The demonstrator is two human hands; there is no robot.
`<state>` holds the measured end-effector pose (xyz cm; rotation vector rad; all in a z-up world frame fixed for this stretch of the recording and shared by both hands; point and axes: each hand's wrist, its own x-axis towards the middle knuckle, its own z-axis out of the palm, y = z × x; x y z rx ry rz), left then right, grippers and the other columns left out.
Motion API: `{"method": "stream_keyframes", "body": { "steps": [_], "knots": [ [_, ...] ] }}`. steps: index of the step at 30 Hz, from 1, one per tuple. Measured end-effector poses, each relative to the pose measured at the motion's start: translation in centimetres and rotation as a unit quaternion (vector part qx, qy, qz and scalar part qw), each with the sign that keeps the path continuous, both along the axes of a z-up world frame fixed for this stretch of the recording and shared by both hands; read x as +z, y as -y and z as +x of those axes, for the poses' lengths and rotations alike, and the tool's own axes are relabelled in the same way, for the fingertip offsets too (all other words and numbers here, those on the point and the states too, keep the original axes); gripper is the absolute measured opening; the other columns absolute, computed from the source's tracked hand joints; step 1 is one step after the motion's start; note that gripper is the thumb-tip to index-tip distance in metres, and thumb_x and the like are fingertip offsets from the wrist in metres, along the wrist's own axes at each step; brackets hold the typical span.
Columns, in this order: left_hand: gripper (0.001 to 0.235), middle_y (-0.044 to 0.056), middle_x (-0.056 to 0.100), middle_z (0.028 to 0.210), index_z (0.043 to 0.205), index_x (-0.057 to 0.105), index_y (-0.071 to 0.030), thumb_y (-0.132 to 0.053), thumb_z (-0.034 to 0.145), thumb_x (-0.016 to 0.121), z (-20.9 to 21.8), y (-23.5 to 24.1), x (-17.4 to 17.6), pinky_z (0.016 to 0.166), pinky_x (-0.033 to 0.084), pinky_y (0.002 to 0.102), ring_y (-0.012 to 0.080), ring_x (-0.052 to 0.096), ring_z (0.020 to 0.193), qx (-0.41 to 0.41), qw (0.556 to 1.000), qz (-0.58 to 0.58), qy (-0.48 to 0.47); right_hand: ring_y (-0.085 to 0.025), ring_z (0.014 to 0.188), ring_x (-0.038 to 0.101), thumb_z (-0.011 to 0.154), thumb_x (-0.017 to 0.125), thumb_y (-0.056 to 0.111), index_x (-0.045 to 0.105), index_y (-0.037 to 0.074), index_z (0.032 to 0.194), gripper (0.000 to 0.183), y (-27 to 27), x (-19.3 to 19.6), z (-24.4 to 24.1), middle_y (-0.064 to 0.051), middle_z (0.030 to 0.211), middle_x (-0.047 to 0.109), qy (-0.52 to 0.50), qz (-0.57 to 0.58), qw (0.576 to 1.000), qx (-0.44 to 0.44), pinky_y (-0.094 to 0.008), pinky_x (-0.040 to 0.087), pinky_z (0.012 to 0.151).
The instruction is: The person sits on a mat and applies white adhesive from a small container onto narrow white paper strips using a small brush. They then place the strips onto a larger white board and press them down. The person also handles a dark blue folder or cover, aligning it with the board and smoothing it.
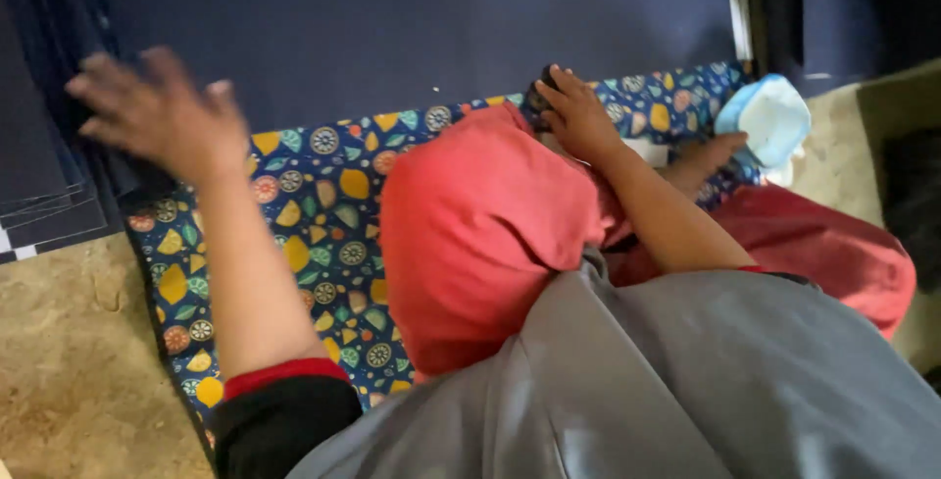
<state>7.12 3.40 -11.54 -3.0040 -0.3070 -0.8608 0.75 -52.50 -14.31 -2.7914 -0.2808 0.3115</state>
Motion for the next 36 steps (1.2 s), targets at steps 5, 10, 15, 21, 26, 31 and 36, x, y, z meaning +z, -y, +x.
{"method": "stream_keyframes", "body": {
  "steps": [5, 10, 15, 21, 26, 31, 36],
  "knots": [
    [0.058, 0.026, 0.048, 0.151, 0.142, 0.067, -0.009, -0.026, 0.09, 0.085, 2.2, 13.1, 9.3, 0.098, 0.031, 0.079, 0.0517, 0.033, 0.138, -0.283, 0.946, -0.106, -0.119, -0.042, 0.145, 0.043, 0.103, 0.062, 0.023, 0.053, 0.009, 0.152, 0.052, 4.1, -0.9, -2.5, -0.029, 0.156, 0.045, 0.057, 0.064, 0.996, -0.001, -0.046, 0.031, 0.121],
    [0.059, 0.025, 0.057, 0.142, 0.143, 0.061, -0.004, -0.021, 0.092, 0.085, 3.7, 24.5, 16.1, 0.098, 0.039, 0.065, 0.0477, 0.052, 0.127, -0.451, 0.881, -0.062, -0.131, -0.043, 0.15, 0.03, 0.103, 0.052, 0.05, 0.037, -0.001, 0.156, 0.076, 7.8, -0.7, -4.3, -0.027, 0.163, 0.032, 0.005, -0.036, 0.991, -0.126, -0.059, 0.024, 0.117],
    [0.053, 0.008, 0.069, 0.104, 0.112, 0.064, -0.013, -0.034, 0.072, 0.092, 4.0, 38.0, 14.5, 0.07, 0.05, 0.049, 0.0326, 0.066, 0.09, -0.521, 0.848, 0.079, -0.059, -0.046, 0.151, 0.028, 0.105, 0.053, 0.053, 0.036, -0.009, 0.155, 0.082, 8.9, -3.0, -3.9, -0.032, 0.162, 0.032, 0.024, 0.007, 0.995, -0.101, -0.053, 0.022, 0.123],
    [0.062, 0.016, 0.057, 0.143, 0.139, 0.061, -0.015, -0.032, 0.083, 0.082, 2.3, 50.6, -0.7, 0.095, 0.047, 0.054, 0.0383, 0.055, 0.124, -0.513, 0.809, 0.071, -0.278, -0.046, 0.133, 0.054, 0.104, 0.057, 0.03, 0.053, -0.003, 0.143, 0.051, 11.2, -5.5, -2.6, -0.029, 0.145, 0.056, 0.132, 0.171, 0.957, -0.192, -0.052, 0.043, 0.109],
    [0.083, 0.018, 0.048, 0.153, 0.141, 0.06, -0.015, -0.046, 0.07, 0.09, 2.5, 51.6, -3.9, 0.099, 0.047, 0.062, 0.0385, 0.05, 0.136, -0.446, 0.849, 0.081, -0.273, -0.043, 0.148, 0.038, 0.09, 0.06, 0.014, 0.056, 0.015, 0.134, 0.044, 14.0, -13.1, -0.6, -0.027, 0.163, 0.032, 0.139, 0.125, 0.922, -0.339, -0.038, 0.032, 0.12],
    [0.061, 0.021, 0.054, 0.148, 0.136, 0.065, -0.013, -0.034, 0.081, 0.084, 3.8, 50.0, -4.4, 0.08, 0.059, 0.054, 0.0409, 0.059, 0.127, -0.508, 0.821, 0.098, -0.241, -0.025, 0.143, 0.052, 0.094, 0.062, 0.024, 0.047, -0.001, 0.152, 0.064, 9.8, -4.5, 1.1, -0.018, 0.154, 0.054, 0.173, 0.551, 0.55, -0.604, -0.032, 0.04, 0.118],
    [0.053, 0.018, 0.053, 0.15, 0.138, 0.061, -0.009, -0.03, 0.092, 0.075, 3.8, 49.4, -2.2, 0.085, 0.056, 0.054, 0.0402, 0.056, 0.126, -0.511, 0.791, 0.089, -0.325, -0.027, 0.144, 0.05, 0.093, 0.062, 0.029, 0.046, 0.001, 0.153, 0.068, 9.0, -2.8, 0.1, -0.017, 0.154, 0.053, 0.153, 0.572, 0.523, -0.613, -0.036, 0.043, 0.117]
  ]
}}
